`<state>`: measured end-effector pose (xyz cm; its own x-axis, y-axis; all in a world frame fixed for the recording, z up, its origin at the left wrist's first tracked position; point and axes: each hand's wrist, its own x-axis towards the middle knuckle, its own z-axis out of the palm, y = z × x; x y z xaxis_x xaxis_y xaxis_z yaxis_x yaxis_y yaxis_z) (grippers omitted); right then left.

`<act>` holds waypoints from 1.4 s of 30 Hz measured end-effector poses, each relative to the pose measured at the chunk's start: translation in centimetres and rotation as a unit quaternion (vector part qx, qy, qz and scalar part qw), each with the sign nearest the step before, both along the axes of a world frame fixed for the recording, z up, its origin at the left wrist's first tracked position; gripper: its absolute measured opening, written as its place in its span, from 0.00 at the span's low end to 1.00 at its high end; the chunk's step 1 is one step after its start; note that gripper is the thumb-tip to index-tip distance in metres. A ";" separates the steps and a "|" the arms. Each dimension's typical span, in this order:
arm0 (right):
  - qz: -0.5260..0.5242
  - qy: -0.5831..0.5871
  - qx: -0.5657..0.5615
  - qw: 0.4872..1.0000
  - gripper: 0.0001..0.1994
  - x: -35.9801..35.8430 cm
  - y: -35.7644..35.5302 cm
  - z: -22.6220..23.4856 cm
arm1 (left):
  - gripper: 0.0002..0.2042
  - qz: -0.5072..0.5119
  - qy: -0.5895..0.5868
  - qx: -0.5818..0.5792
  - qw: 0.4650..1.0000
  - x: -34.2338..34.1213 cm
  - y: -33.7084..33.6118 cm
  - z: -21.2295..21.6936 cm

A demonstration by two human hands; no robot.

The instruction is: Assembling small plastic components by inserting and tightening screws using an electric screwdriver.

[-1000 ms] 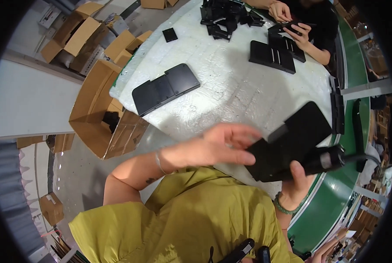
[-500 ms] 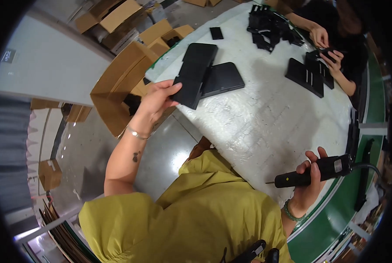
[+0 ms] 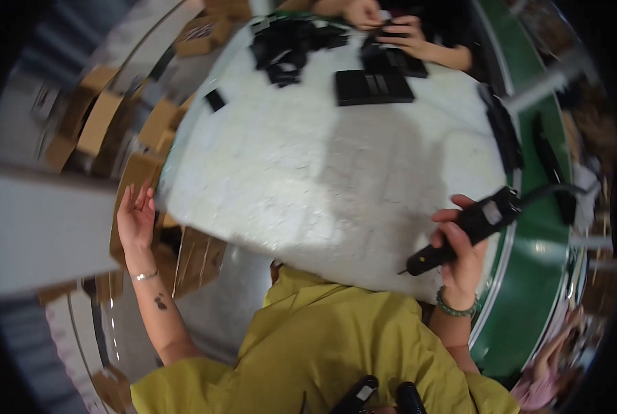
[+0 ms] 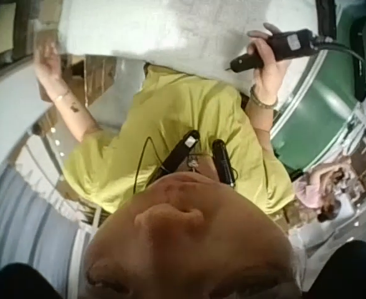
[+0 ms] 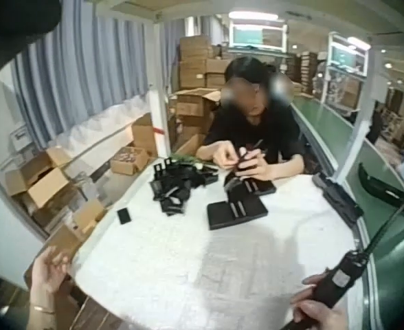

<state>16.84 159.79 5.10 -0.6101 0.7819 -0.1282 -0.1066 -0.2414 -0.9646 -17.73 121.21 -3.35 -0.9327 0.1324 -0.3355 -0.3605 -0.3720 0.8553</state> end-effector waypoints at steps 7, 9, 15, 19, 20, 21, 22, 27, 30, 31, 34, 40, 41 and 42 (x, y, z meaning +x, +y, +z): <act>-0.024 0.008 0.005 1.000 0.21 2.4 -0.4 0.5 | 0.12 -0.340 0.397 -0.207 0.827 4.2 28.6 3.3; -0.043 0.016 0.013 0.999 0.21 3.4 -0.7 0.8 | 0.21 -0.278 0.643 -0.307 0.645 3.6 34.7 1.2; -0.184 0.037 0.070 0.980 0.22 8.4 0.2 1.4 | 0.33 -0.337 0.657 -0.335 0.586 2.1 41.2 -1.9; -0.239 0.096 0.109 0.960 0.18 9.6 1.1 1.2 | 0.32 -0.302 0.649 -0.363 0.596 4.4 38.1 0.2; -0.233 0.118 0.124 0.957 0.17 9.9 1.7 1.0 | 0.31 -0.296 0.656 -0.360 0.594 5.4 37.2 0.6; -0.243 0.128 0.144 0.951 0.17 10.1 2.0 0.5 | 0.32 -0.325 0.638 -0.348 0.606 7.2 36.7 1.0; -0.259 0.130 0.160 0.944 0.16 10.2 2.3 0.3 | 0.33 -0.349 0.620 -0.338 0.616 9.2 36.3 1.7; -0.275 0.199 0.160 0.927 0.15 9.9 3.7 -1.6 | 0.34 -0.538 0.546 -0.265 0.585 16.3 31.6 4.7; -0.291 0.205 0.147 0.923 0.15 9.4 4.2 -2.1 | 0.31 -0.605 0.497 -0.266 0.563 18.2 29.1 4.1; -0.299 0.178 0.155 0.925 0.14 9.2 4.2 -2.1 | 0.32 -0.618 0.486 -0.294 0.544 18.6 28.6 4.0; -0.307 0.153 0.162 0.925 0.14 9.0 4.6 -2.5 | 0.34 -0.610 0.510 -0.315 0.519 19.5 28.6 5.1; -0.298 0.220 0.166 0.914 0.15 9.5 5.3 -2.3 | 0.29 -0.551 0.618 -0.221 0.516 20.5 32.6 6.7; -0.287 0.232 0.172 0.913 0.15 9.4 5.1 -1.9 | 0.24 -0.556 0.632 -0.180 0.509 20.9 33.8 6.0; -0.277 0.244 0.179 0.912 0.15 9.5 5.0 -1.7 | 0.19 -0.561 0.645 -0.138 0.500 21.4 35.1 5.2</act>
